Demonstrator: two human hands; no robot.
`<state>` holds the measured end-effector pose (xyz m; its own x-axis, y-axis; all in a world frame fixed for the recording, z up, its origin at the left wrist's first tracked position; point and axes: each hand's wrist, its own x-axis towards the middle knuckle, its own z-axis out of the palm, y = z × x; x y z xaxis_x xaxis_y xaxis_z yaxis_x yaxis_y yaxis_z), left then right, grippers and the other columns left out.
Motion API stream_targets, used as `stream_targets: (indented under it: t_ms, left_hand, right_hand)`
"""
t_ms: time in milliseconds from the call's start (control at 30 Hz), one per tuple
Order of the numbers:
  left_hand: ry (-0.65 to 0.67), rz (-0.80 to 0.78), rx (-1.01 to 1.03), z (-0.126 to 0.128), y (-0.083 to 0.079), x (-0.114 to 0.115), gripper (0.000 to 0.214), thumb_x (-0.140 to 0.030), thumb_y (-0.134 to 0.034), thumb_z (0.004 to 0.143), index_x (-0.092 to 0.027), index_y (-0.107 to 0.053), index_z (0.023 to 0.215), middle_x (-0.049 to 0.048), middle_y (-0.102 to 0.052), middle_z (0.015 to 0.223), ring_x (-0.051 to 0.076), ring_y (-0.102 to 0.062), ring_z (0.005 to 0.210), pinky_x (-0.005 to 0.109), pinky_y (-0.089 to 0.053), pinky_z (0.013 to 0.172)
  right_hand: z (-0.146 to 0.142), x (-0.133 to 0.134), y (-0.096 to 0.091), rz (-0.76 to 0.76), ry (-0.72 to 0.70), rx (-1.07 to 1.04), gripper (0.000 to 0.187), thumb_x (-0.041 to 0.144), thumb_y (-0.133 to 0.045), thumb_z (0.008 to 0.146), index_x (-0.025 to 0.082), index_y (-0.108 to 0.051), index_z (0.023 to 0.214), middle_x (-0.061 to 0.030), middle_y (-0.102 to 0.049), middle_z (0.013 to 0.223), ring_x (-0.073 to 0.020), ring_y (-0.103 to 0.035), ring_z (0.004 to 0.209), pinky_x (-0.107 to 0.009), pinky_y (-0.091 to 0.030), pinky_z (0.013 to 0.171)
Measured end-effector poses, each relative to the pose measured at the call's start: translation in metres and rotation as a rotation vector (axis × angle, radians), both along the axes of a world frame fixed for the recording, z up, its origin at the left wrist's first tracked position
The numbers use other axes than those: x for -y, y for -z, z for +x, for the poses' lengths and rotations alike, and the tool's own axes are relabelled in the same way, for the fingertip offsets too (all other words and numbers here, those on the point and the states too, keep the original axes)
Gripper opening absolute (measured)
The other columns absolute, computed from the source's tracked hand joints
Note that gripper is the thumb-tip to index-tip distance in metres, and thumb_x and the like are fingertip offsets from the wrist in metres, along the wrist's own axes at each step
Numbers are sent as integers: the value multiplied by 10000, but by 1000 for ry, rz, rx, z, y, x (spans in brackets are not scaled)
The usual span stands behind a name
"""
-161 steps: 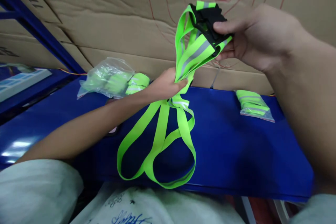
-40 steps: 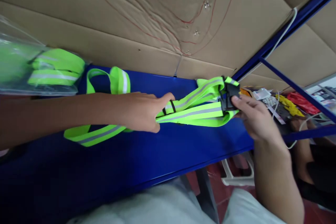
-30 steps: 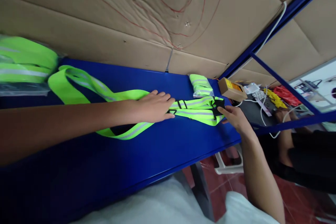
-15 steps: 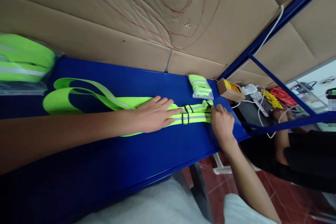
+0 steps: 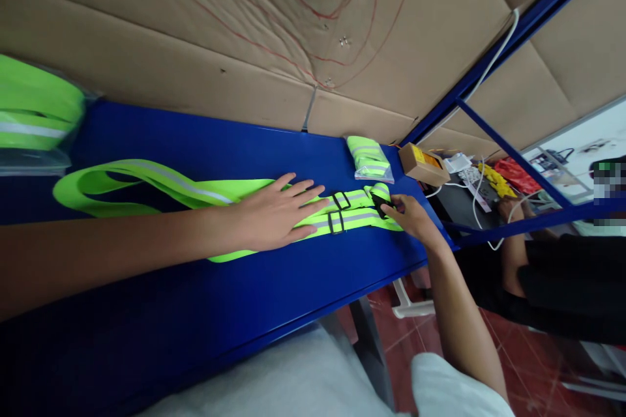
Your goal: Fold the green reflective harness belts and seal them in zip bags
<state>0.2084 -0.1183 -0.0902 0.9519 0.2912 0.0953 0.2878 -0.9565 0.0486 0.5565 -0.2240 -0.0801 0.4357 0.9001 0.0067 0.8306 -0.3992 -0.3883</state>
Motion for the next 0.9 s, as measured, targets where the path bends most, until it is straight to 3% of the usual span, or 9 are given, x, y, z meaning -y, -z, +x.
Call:
stream_targets:
  t_ms: [133,233,333,400,500,600,700,800,900]
  left_hand:
    - [-8,14,31,-2,3,1,593,-468,-320,1081,-200,-392,1605,158,-378,1660,399,-391,1498,604,-276,1203]
    - [-9,16,39,-3,5,1,595,-465,-334,1078,-196,-392,1605,160,-387,1654,400,-413,1482,607,-296,1191]
    - [-19,10,31,-3,5,3,604,-478,-358,1075,-209,-372,1615,121,-290,1702,373,-342,1542,597,-265,1233]
    - [-3,16,28,-1,5,6,616,-486,-357,1076,-209,-343,1626,80,-203,1726,328,-239,1597,592,-168,1290]
    - [21,14,-14,4,2,10,693,-541,-337,1068,-174,-259,1651,73,-172,1726,291,-145,1625,592,-22,1320]
    - [-15,-62,-105,9,-2,11,806,-634,-358,1031,-177,-172,1668,83,-167,1724,333,-152,1619,643,-79,1303]
    - [-36,-127,-134,12,-2,10,801,-635,-342,1032,-192,-149,1671,72,-125,1729,348,-160,1616,678,-162,1275]
    - [-47,-122,-78,12,4,11,758,-596,-329,1051,-200,-156,1673,92,-149,1728,359,-185,1609,690,-166,1265]
    - [-36,-101,-4,12,10,12,689,-571,-361,1054,-320,-178,1668,109,-213,1721,410,-239,1585,736,-180,1226]
  right_hand:
    - [-6,-1,2,39,21,-107,560,590,-759,738,176,-645,1098,-97,-718,1065,-239,-662,1000,-334,-531,844]
    - [-8,1,2,58,45,-153,625,614,-756,718,190,-589,1146,-75,-709,980,-224,-665,896,-315,-526,736]
    - [-7,1,-2,76,51,-156,633,635,-736,701,199,-561,1126,-49,-691,896,-213,-649,789,-299,-492,636]
    - [-6,1,-7,109,48,-114,624,633,-728,687,206,-549,1104,-47,-687,896,-221,-646,784,-301,-472,618]
    - [-9,-1,-15,178,48,11,560,547,-751,687,212,-551,1089,-78,-697,992,-277,-665,928,-344,-486,719]
    - [-23,-1,-21,226,61,146,467,406,-740,745,212,-565,1132,-115,-700,1104,-328,-657,1037,-395,-464,826]
    - [-45,2,-19,213,43,427,398,316,-658,862,208,-566,1234,-132,-708,1105,-328,-663,974,-371,-425,747]
    - [-69,8,-11,148,-97,769,257,220,-546,961,202,-616,1207,-123,-717,1038,-305,-657,983,-345,-392,682]
    - [-84,16,-5,101,-193,836,225,205,-523,995,216,-667,1167,-98,-725,984,-279,-657,960,-341,-390,661]
